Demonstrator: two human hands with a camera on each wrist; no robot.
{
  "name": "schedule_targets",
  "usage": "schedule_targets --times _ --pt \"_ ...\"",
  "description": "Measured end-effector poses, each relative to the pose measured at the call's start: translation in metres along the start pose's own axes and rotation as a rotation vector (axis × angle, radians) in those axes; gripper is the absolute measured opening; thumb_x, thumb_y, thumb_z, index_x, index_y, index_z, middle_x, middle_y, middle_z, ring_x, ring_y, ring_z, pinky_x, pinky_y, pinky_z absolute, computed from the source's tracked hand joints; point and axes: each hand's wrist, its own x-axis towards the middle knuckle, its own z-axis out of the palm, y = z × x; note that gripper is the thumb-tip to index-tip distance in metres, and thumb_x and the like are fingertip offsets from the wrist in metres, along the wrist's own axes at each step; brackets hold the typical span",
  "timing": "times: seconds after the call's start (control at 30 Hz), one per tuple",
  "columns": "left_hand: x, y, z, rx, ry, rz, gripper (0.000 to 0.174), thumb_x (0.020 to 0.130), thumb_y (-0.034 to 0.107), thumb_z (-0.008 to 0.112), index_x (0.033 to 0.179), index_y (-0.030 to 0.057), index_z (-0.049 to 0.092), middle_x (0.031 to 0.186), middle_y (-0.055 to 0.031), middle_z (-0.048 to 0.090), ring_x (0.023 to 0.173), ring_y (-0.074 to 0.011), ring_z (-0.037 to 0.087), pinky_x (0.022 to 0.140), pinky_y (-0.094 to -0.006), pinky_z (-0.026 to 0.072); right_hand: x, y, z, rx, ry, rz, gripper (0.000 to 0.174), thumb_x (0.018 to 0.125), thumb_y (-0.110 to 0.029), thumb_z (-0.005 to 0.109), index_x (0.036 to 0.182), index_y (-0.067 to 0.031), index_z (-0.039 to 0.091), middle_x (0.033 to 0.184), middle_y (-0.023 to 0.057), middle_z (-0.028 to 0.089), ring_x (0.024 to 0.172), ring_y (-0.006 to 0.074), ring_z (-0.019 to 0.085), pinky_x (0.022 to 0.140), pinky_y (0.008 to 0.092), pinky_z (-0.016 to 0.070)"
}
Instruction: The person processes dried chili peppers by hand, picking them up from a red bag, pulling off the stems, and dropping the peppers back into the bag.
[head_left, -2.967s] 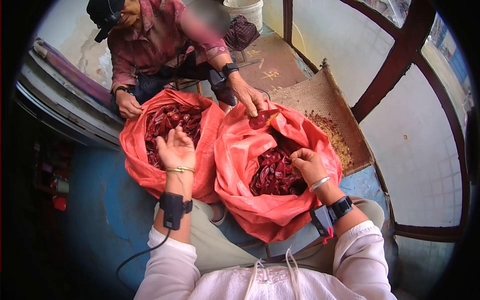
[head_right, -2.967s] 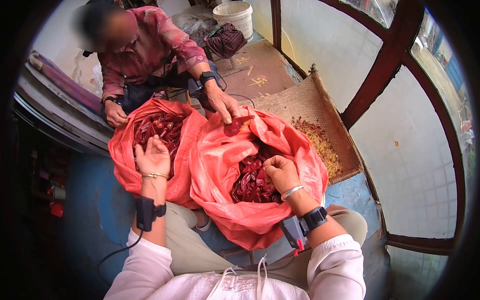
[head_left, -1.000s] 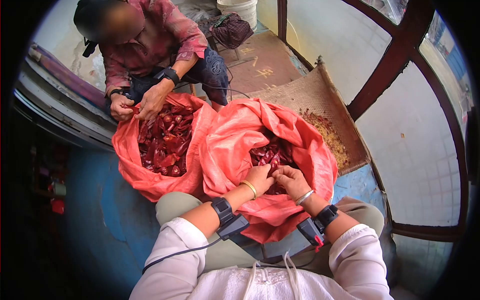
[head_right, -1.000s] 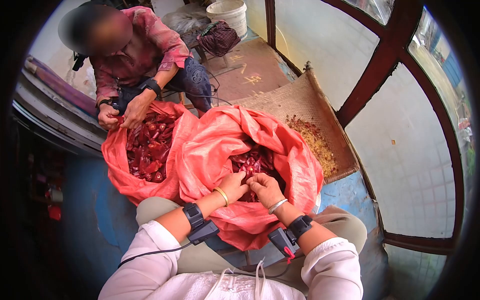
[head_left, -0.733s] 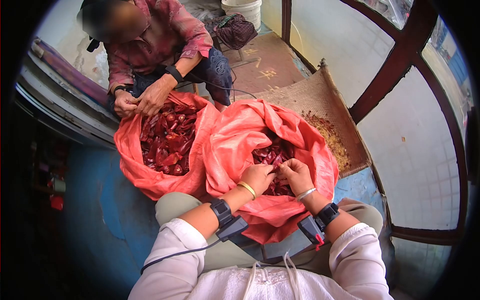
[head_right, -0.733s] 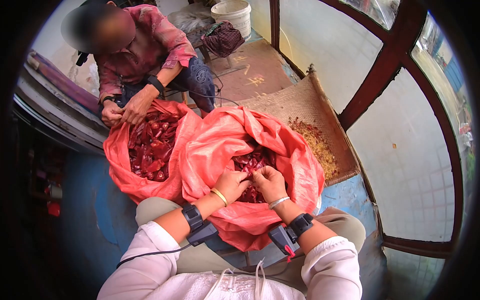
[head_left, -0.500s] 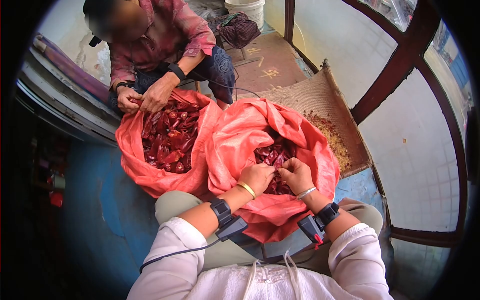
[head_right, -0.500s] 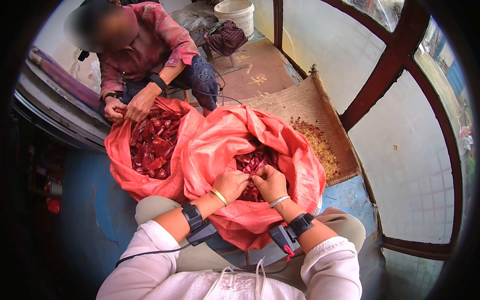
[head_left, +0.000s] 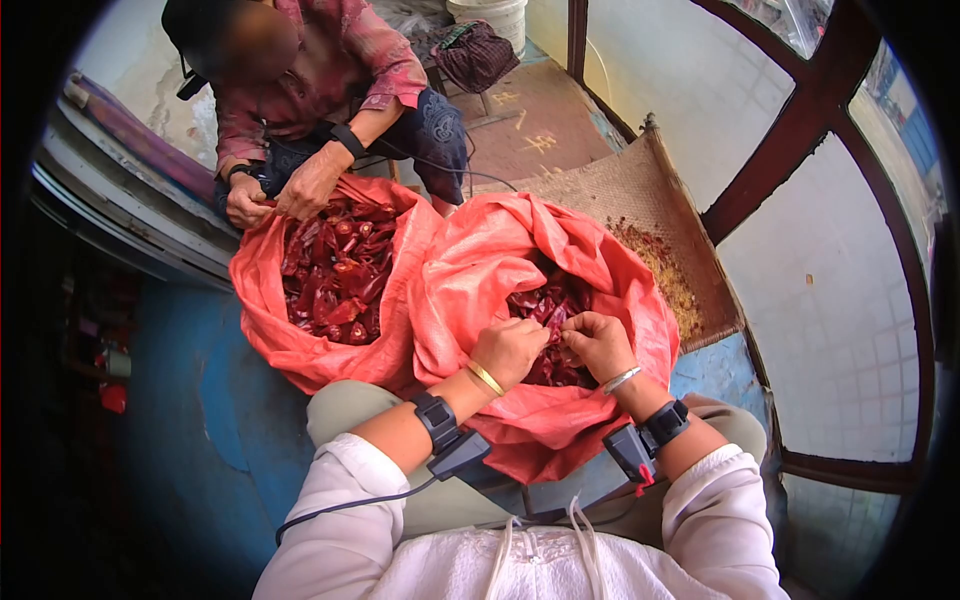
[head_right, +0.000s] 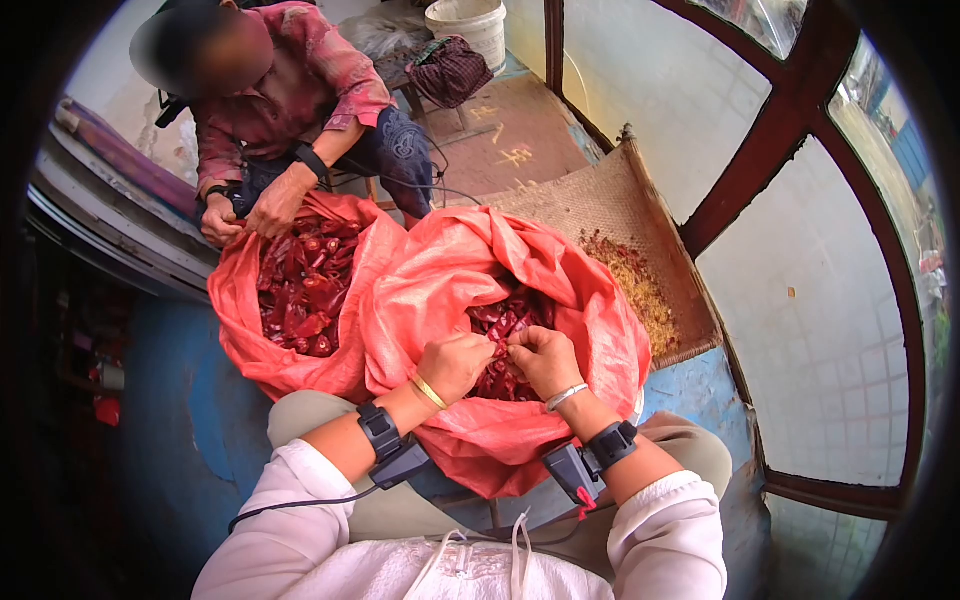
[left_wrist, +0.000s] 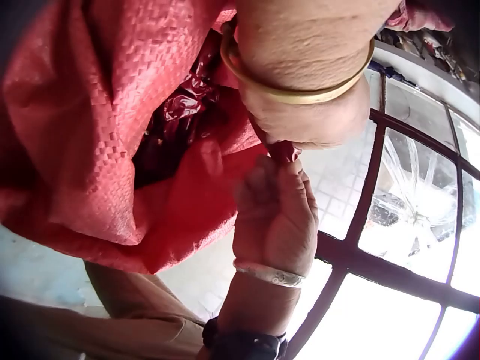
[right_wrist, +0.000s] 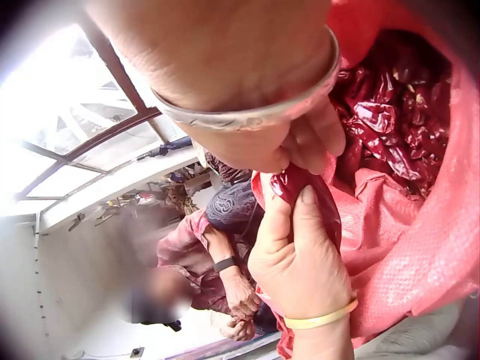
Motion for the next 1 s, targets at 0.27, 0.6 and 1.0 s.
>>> schedule_targets --times 0.27,0.6,1.0 --pt "0.011 0.002 -0.008 -0.143 0.027 -0.052 0.007 0.070 0.015 0.055 0.073 0.0080 0.054 0.067 -0.0073 0.054 0.062 -0.0247 0.055 0.053 -0.0330 0.0447 -0.001 0.002 -0.009 0.201 0.024 0.124 0.005 0.074 -0.008 0.051 0.069 -0.0066 0.049 0.058 0.0034 0.054 0.045 0.0104 0.050 0.039 0.0206 0.0404" --pt "-0.002 -0.032 0.014 -0.915 -0.084 -0.699 0.015 0.080 0.015 0.051 0.081 0.0002 0.055 0.069 0.0034 0.052 0.061 -0.0049 0.046 0.055 -0.0219 0.0396 0.019 0.107 -0.044 -1.389 -0.274 -0.215 0.026 0.074 -0.024 0.048 0.082 -0.0032 0.062 0.079 0.0130 0.061 0.071 0.0285 0.058 0.069 0.0356 0.0454" --pt "-0.020 -0.050 0.031 -1.092 0.107 -1.005 0.018 0.080 0.020 0.049 0.077 0.0030 0.054 0.062 0.0020 0.050 0.053 -0.0074 0.043 0.049 -0.0239 0.0366 0.025 0.067 -0.071 -1.525 0.096 0.118 0.033 0.073 -0.030 0.054 0.085 0.0007 0.057 0.084 0.0214 0.058 0.079 0.0307 0.058 0.070 0.0369 0.0459"
